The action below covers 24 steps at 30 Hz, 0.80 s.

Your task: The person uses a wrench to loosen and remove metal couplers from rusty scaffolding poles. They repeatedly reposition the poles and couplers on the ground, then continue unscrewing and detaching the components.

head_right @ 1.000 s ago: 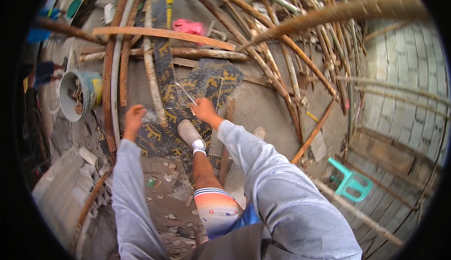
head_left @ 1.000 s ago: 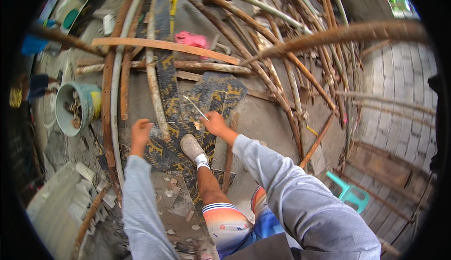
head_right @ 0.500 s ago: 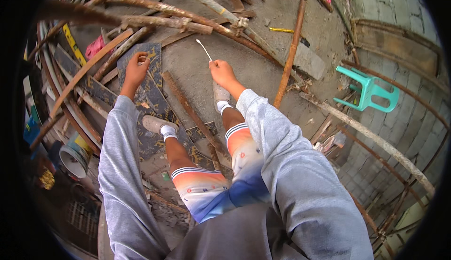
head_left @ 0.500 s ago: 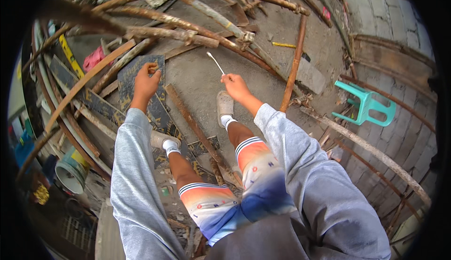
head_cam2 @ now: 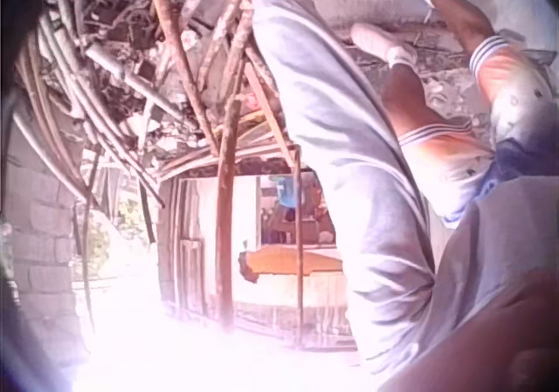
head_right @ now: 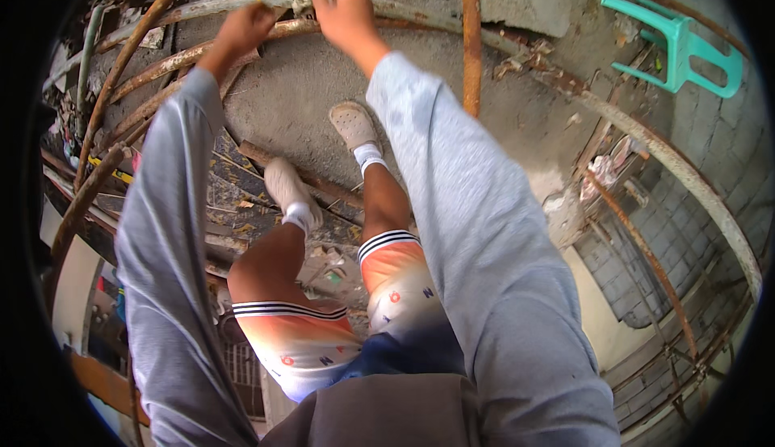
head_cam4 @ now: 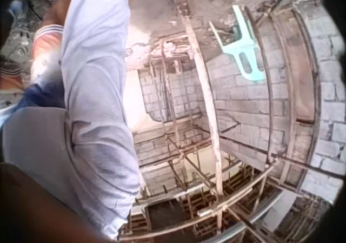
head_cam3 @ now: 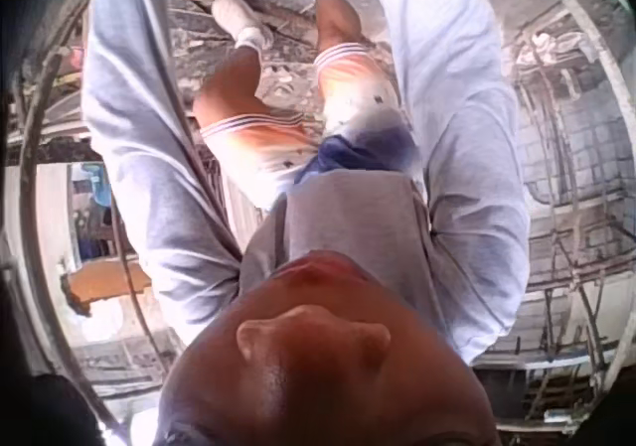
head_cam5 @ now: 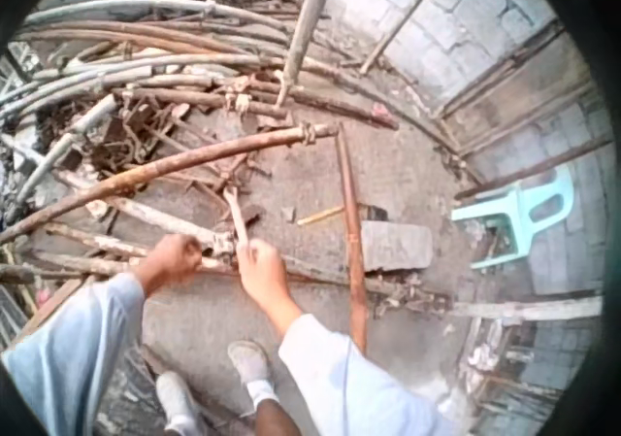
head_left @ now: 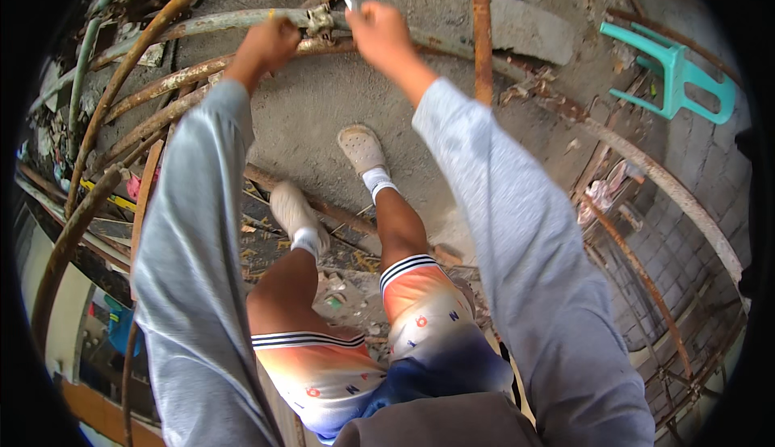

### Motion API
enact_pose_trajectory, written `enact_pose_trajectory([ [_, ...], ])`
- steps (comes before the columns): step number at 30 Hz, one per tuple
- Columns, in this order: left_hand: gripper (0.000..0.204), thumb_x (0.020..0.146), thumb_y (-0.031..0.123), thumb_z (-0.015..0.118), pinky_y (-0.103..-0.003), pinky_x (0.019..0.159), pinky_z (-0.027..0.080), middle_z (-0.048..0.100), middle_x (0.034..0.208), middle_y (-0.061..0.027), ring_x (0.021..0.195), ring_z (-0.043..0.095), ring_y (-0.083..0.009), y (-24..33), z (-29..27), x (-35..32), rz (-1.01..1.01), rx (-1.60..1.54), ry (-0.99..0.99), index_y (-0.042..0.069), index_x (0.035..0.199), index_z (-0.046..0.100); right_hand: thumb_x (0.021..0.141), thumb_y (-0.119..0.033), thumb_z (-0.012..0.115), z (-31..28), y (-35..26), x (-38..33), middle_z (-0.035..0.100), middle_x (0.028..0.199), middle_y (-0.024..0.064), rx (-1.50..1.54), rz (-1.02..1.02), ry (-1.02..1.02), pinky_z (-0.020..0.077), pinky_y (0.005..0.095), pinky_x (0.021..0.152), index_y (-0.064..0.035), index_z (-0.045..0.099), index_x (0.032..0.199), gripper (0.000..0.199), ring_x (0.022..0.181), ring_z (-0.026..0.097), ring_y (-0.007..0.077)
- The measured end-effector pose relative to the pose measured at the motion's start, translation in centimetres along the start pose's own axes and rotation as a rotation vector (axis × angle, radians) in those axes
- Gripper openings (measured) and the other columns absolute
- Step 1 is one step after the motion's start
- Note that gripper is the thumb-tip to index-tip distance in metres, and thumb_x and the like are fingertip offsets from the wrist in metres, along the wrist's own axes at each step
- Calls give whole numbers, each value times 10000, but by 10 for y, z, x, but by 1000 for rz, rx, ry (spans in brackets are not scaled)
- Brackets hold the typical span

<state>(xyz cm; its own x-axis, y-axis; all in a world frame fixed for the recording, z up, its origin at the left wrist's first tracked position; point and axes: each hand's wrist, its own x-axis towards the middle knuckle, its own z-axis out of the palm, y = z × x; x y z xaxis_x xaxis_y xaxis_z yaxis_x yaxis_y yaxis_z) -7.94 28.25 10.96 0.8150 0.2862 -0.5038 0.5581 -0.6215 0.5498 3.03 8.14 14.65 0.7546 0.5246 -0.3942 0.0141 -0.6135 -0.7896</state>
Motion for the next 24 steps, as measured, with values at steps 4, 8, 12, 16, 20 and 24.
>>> enact_pose_trajectory([
  [4,347,829,268,728,-451,898,558,734,1054,-228,1013,708,-386,29,-11,87,159,156,12,39,1090,724,967,-184,640,-10,29,77,675,728,48,348,-148,71,485,318,563,-13,686,921,183,590,597,135],
  [8,404,818,279,747,-463,925,546,725,1082,-232,1050,692,-398,3,28,124,268,354,-49,46,1145,699,972,-25,544,-18,55,93,714,802,91,336,-110,7,535,322,573,-7,666,1019,132,619,644,156],
  [12,729,785,356,848,-464,1025,519,628,1312,-258,1167,647,-422,-28,72,130,357,423,-151,73,1387,552,923,-62,575,-11,100,73,709,821,143,115,-207,135,530,346,593,-10,682,972,129,651,657,176],
  [16,752,791,397,859,-475,998,514,620,1281,-228,1194,611,-409,-41,96,117,325,341,-20,122,1389,495,932,-217,652,8,130,55,683,755,73,87,-55,156,504,354,602,-27,696,931,195,635,631,170],
  [20,609,753,289,876,-452,928,535,647,1184,-206,1072,658,-389,-30,117,103,358,157,165,73,1233,569,962,-226,662,22,153,39,686,760,39,32,68,152,483,337,623,-29,723,1016,213,655,615,131],
  [24,693,764,333,880,-452,967,530,635,1248,-191,1124,650,-381,-38,113,96,425,184,158,92,1317,539,918,-269,665,31,179,42,707,782,122,2,1,194,516,405,673,-49,737,972,238,713,677,259],
])
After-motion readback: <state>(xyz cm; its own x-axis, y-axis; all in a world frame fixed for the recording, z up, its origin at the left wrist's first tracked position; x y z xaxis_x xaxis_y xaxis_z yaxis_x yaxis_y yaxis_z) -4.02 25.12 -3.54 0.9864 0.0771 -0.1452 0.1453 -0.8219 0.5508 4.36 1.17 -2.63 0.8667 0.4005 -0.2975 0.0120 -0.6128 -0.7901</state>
